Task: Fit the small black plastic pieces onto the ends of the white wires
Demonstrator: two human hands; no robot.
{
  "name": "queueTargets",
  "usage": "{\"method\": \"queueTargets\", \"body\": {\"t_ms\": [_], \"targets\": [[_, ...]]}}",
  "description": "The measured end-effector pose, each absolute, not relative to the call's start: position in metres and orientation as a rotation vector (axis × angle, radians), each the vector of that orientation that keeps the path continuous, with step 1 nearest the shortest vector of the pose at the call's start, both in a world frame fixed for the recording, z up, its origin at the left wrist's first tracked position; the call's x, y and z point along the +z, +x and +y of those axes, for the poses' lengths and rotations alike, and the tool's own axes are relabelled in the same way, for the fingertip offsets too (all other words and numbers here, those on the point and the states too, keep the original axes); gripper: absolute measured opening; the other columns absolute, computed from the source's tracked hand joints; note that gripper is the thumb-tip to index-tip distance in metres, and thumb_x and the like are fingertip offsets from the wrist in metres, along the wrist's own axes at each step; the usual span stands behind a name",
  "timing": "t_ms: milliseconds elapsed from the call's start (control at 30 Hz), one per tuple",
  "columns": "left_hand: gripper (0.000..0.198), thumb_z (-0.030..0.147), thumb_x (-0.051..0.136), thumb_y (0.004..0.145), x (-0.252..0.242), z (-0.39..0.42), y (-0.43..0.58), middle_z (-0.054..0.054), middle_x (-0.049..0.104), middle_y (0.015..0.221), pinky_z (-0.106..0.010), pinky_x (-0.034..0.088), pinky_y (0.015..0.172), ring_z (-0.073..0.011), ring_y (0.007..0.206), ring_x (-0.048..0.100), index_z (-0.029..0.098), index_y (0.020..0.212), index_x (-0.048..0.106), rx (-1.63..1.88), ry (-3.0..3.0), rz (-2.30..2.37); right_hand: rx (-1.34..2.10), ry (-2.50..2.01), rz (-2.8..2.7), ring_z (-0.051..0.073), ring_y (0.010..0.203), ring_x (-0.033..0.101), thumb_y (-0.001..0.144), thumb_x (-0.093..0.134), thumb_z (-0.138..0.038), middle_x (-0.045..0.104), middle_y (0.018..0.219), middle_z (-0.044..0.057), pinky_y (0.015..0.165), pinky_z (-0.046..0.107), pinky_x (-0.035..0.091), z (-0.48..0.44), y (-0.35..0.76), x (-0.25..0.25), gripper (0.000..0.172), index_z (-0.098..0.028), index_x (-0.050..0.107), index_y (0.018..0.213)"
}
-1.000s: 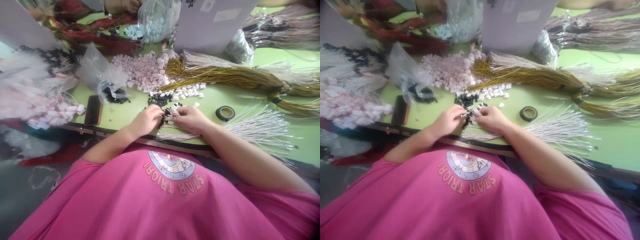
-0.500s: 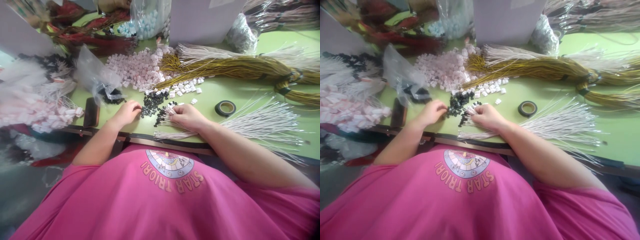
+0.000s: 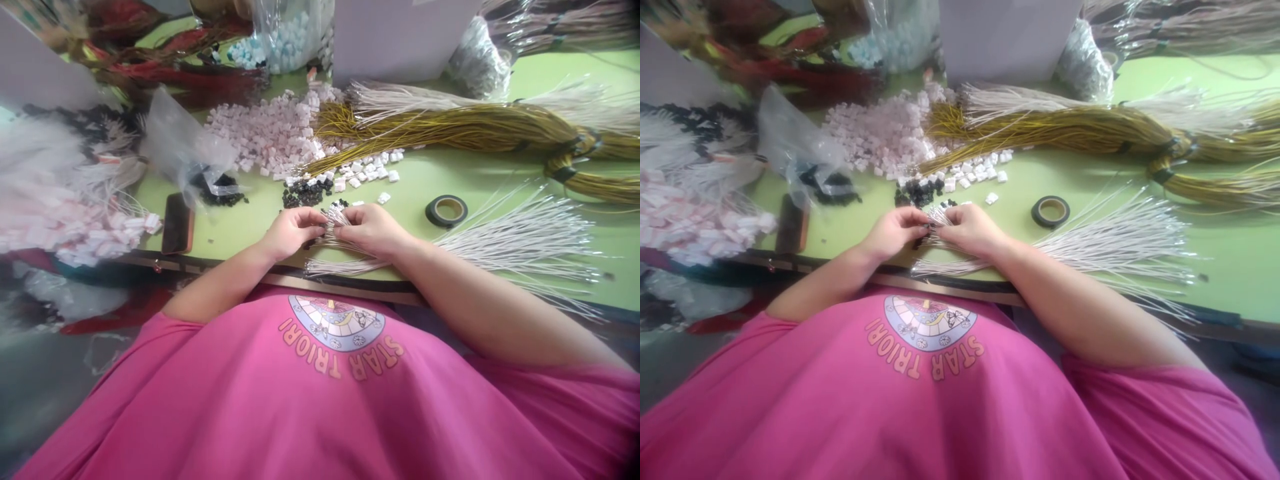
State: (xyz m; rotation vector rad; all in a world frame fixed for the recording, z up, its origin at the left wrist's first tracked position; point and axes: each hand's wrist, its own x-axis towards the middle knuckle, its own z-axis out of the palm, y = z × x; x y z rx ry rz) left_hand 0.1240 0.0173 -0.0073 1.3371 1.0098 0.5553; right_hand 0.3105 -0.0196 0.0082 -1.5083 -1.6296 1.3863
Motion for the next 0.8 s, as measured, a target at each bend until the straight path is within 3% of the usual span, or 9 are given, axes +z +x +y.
{"method": "queueTargets", "body": {"t_ms": [233, 800], "targets": [[0.027, 0.022, 0.077, 0.059, -0.0064, 0.0140, 0.1272, 0.000, 0.065, 0.073, -0.027, 0.048, 0.066, -0.0084, 0.063, 0.057, 0.013, 0.080, 0.063, 0.598, 1.238, 1.020, 1.338, -1.541, -1.606, 0.007, 0.052, 0.034, 0.066, 0.057, -0.031, 0.039, 0.055, -0.005, 0.049, 0.024, 0.024, -0.0191, 0.3078, 0.0062, 0.018, -0.015, 0.050, 0.061], [0.024, 0.024, 0.076, 0.060, -0.0059, 0.0121, 0.1265, -0.001, 0.066, 0.072, -0.027, 0.048, 0.062, -0.0089, 0.060, 0.056, 0.014, 0.079, 0.065, 0.565, 1.331, 1.090, 1.279, -1.583, -1.620, 0.008, 0.054, 0.036, 0.066, 0.056, -0.029, 0.041, 0.056, -0.004, 0.050, 0.024, 0.026, -0.0191, 0.3079, 0.0030, 0.016, -0.015, 0.051, 0.062]]}}
